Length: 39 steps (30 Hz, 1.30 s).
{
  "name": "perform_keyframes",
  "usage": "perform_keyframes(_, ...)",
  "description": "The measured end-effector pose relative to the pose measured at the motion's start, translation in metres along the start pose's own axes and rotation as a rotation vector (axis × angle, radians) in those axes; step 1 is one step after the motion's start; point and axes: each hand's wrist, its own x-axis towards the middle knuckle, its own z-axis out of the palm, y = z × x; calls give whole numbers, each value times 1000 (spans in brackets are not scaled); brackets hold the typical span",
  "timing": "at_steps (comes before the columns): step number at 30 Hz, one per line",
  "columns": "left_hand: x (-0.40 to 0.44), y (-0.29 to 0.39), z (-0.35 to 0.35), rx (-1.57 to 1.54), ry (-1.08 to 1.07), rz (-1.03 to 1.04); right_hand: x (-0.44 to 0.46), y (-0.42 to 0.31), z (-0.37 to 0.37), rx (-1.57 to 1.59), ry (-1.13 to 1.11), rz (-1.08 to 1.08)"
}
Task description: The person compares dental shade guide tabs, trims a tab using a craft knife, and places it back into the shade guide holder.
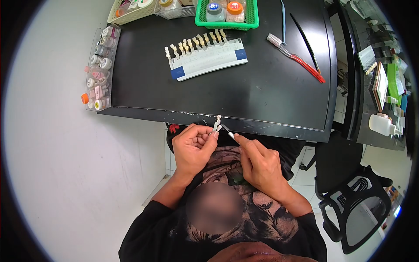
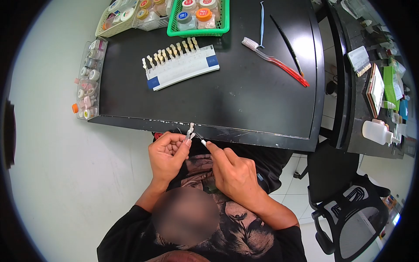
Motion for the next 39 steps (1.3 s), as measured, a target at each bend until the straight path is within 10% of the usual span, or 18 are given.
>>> perform_keyframes(39,1,5,-1,3,-6,-19,4,-7,-5,-38,-64,18)
